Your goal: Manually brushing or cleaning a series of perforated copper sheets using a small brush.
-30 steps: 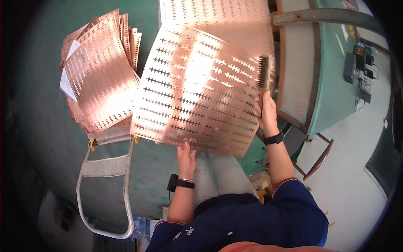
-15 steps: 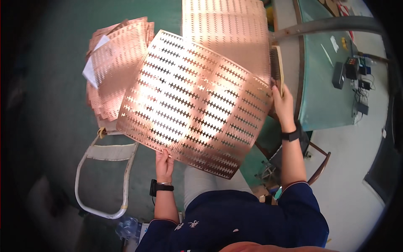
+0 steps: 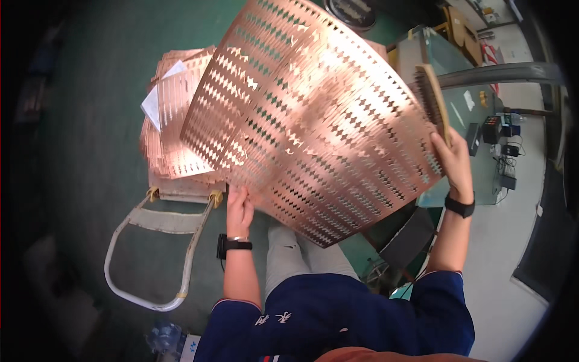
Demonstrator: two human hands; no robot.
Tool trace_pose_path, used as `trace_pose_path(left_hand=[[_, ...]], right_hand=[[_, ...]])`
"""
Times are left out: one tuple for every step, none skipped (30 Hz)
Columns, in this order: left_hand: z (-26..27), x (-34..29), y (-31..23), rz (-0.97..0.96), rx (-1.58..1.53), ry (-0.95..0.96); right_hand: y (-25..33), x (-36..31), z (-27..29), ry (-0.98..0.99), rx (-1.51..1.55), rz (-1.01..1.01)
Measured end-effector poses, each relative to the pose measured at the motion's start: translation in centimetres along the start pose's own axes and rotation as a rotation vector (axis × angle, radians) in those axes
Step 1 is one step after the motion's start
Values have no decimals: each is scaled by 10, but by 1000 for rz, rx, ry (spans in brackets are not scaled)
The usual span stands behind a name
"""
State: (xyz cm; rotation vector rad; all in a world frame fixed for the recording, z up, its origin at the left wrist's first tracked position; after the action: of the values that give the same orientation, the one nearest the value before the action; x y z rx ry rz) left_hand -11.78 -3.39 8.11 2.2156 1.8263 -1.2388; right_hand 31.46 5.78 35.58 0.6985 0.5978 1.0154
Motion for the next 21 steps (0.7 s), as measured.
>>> trace_pose_path(left_hand=[[-17,13,2,-11,37,-68],[-41,25,3,-5,31,-42],[-67,31,2,70,67,-41],[-91,32,4,144,105,-39],[-111,27,9,141,102,-23],[-132,21,19,102,250,23],[-152,14,30,61,398,67],[-172,0,39,101,392,182],[-189,-15,49,145,391,297],[-205,-30,58,165,327,398],[-220,-43,67,190,263,502],[-230,-55,73,192,274,498],[-238,-64,78,204,162,494],[-238,-69,82,216,53,483],[-234,-72,83,227,65,474],[-226,-73,82,246,29,434],[-215,-74,81,264,-8,390],[-202,-77,81,281,22,340],[-190,-81,81,298,31,322],[-174,-86,80,299,70,240],[-161,-91,81,301,107,160]], right_hand=[[15,-6,15,-52,-11,6],[32,-15,30,-133,-40,64],[46,-25,42,-206,-62,120],[61,-38,51,-290,-88,160],[66,-49,62,-325,-129,177],[75,-64,63,-419,-163,286],[84,-80,58,-508,-198,392],[83,-93,54,-486,-267,401],[84,-103,40,-503,-354,514],[79,-108,22,-507,-400,586],[70,-111,3,-523,-404,652],[62,-114,-17,-527,-476,673],[48,-116,-35,-499,-542,701],[35,-118,-51,-465,-599,707],[26,-122,-63,-449,-607,711],[15,-127,-72,-408,-628,677],[2,-135,-81,-360,-648,643],[-13,-145,-90,-327,-629,620],[-26,-157,-98,-293,-610,597],[-36,-176,-108,-194,-650,576],[-38,-193,-120,-147,-557,538]])
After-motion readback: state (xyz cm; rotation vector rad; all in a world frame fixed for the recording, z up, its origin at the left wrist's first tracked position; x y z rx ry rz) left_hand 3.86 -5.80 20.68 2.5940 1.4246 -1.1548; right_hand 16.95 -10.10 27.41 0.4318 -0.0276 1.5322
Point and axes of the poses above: each hand's wrist, its own x-axis towards the middle knuckle, its own z-axis out of the back of the hand, y = z × x, the point moved 3 cm from there along x, towards the middle knuckle, and after that the axes turned 11 degrees about -y, right-handed, at the moved point
